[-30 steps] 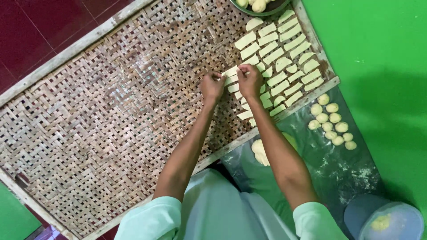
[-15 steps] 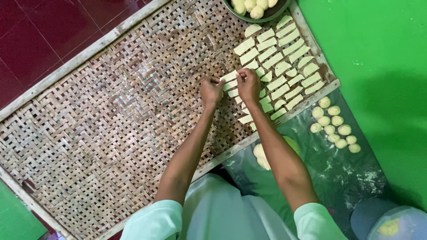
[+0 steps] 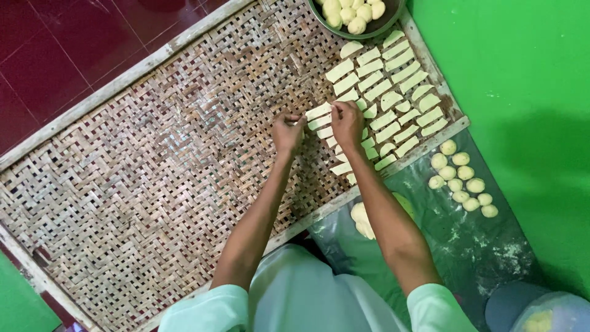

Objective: Shaping small dough balls into strips and placing them on a tray.

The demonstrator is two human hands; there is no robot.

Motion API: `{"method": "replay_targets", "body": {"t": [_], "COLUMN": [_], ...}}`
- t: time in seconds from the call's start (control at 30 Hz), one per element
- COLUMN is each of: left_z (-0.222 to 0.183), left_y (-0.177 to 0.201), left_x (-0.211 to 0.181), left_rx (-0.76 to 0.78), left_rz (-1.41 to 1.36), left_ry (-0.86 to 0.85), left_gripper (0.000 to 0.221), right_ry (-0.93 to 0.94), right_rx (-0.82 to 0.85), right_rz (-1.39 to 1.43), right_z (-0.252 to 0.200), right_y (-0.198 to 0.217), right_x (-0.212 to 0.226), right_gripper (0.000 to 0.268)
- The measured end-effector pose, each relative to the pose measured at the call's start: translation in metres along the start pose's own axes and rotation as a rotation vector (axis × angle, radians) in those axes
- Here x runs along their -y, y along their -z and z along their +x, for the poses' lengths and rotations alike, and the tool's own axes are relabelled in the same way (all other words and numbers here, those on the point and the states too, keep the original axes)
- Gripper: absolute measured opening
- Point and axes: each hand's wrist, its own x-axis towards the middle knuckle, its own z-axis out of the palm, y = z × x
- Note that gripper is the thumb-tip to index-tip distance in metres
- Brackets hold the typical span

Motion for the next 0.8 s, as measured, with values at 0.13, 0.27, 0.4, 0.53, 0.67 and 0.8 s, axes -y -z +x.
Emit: {"method": "replay_targets", "body": {"t": [0.13,0.27,0.4,0.53,0.67,0.8], "left_z": [-0.053,-0.093,-0.101,-0.089,-0.055,-0.034], "left_y": [0.027,0.045,0.035,0.026,0.013,0.009], "left_x": [-0.038,-0.065,-0.061,-0.057,-0.041,-0.046], "left_rx": [0.002,0.153,0.140,0.142,0.128,0.065], "left_rz": [-0.250,-0.550,-0.619,-0.625,-0.517,-0.507], "left_ry": [-0.021,0.038,-0.053,-0.087,-0.081,-0.100], "left_gripper": [0.034,0.042,0.045,0.046,0.033,0.038], "right_ry": [-0.069,-0.570,-0.731,-0.671,-0.615,-0.557], "right_rx": [-0.095,0.358,0.472,0.427,0.358,0.251], "right_rz": [0.137,0.720,1.094,0.916,0.711,0.633], "right_z": [-0.011,-0.031,-0.052,-0.038,-0.009,0.014], "right_y": [0.018,0.064,0.059,0.063,0.062,0.047], "right_x": [0.010,0.071,0.063,0.052,0.057,0.052], "right_gripper": [0.013,0.026,0.032,0.023,0.019,0.023]}}
